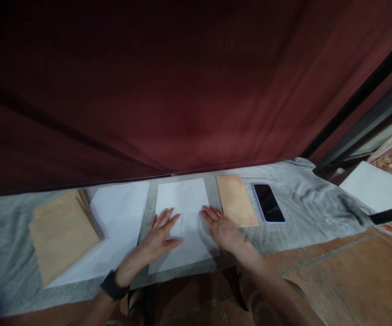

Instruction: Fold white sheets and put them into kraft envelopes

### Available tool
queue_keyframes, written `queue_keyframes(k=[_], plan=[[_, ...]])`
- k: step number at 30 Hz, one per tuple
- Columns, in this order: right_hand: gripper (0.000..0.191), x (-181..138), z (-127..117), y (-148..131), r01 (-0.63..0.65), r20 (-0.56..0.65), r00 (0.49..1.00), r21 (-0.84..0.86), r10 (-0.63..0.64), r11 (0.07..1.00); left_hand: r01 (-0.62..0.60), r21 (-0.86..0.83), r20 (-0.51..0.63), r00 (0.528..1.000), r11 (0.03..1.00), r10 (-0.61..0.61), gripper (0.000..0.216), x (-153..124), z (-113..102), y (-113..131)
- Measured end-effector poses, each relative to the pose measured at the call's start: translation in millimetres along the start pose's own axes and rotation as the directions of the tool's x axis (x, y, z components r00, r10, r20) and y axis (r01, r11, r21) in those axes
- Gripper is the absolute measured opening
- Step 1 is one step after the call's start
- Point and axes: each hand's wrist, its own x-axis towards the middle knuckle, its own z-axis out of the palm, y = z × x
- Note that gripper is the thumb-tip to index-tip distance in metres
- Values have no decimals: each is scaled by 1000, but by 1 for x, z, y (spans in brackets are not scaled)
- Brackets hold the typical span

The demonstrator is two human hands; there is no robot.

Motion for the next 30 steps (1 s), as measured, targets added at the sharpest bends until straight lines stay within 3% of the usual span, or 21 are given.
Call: queue_keyframes(k=[6, 11, 17, 20, 24, 30], plan=[[89, -40, -16, -3, 72, 101, 992, 85, -81, 994, -151, -40, 184, 971, 988, 156, 87, -35, -16, 16], [89, -51, -23, -13, 81, 138, 986, 76, -91, 994, -215, 10, 156, 965, 977, 210, 82, -49, -14, 31], [82, -53, -25, -25, 104, 140, 983, 104, -118, 989, -227, 32, 147, 964, 973, 220, 72, -52, -20, 38], [79, -50, -23, -34, 151, 155, 972, 156, -175, 976, -244, -14, 88, 966, 970, 245, 57, -49, -21, 35], [69, -41, -25, -35, 128, 202, 963, 231, -176, 964, -240, -131, 1, 970, 962, 243, 36, -44, -24, 25], [36, -31, -39, -12, 15, 190, 977, 391, -96, 920, -132, -411, 60, 983, 902, 171, 34, -46, -36, 10]])
